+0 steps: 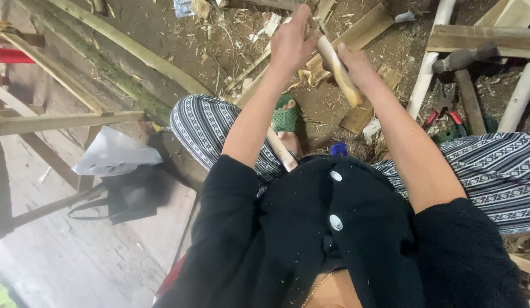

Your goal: The person sits on the ground among bamboo frames and fits bamboo pieces together, pressing small wooden pegs into joints by hand and using a hammer to drive the joints tight, working on one bamboo frame section at a time.

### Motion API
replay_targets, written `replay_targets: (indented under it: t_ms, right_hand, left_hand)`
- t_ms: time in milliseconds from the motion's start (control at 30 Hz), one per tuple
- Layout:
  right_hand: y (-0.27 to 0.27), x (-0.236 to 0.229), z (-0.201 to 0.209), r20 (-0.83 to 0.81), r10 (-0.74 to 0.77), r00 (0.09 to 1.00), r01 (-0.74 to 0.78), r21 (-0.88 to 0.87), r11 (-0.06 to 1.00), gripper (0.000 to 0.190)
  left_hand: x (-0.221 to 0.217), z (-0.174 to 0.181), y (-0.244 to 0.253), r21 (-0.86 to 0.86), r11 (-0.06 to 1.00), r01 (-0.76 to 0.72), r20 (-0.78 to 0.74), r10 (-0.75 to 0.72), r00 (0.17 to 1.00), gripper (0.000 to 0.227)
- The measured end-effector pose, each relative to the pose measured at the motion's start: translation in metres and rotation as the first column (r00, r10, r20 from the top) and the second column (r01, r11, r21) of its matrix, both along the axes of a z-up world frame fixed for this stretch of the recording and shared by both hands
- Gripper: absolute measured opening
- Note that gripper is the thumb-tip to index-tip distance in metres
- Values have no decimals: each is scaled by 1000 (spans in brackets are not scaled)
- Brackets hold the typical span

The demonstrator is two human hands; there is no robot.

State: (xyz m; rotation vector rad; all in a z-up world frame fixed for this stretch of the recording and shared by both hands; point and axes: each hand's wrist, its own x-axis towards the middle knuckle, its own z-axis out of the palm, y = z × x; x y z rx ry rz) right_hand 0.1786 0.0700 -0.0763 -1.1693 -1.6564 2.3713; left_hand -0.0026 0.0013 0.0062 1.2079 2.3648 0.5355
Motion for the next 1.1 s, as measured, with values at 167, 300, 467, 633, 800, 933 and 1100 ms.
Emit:
replay_targets:
  t_ms: [167, 300, 467, 633, 800, 933, 1100]
  right_hand:
    - [-1, -7, 29, -72, -121, 990, 110, -139, 984, 45]
    - [-3, -4, 55, -93, -165, 982, 136, -264, 955, 47]
    - [-1, -6, 52, -128, -237, 963, 170, -392, 904, 42]
    - [-5, -4, 74, -95, -308, 947, 246, -402, 882, 42]
    - [0, -5, 52, -51, -338, 940, 285, -432, 856, 41]
    - [2, -2, 50, -38, -354, 935, 300, -449, 841, 41]
    - [8, 1, 20, -56, -257, 965, 193, -512, 837, 43]
  left_hand:
    - [6, -3, -3, 117, 991, 58, -52, -52, 997, 34]
    - [4, -13, -2, 133, 989, 61, -36, -57, 998, 31]
    - [4, -5, -1, 149, 986, 69, -39, -64, 997, 31]
    - [5, 1, 0, 98, 994, 56, -41, -52, 998, 32]
    - [4, -4, 2, 62, 998, 26, -36, -24, 999, 32]
    - [3, -5, 1, 82, 995, 61, -61, -56, 997, 32]
    - [5, -5, -1, 115, 991, 70, -46, -65, 997, 35]
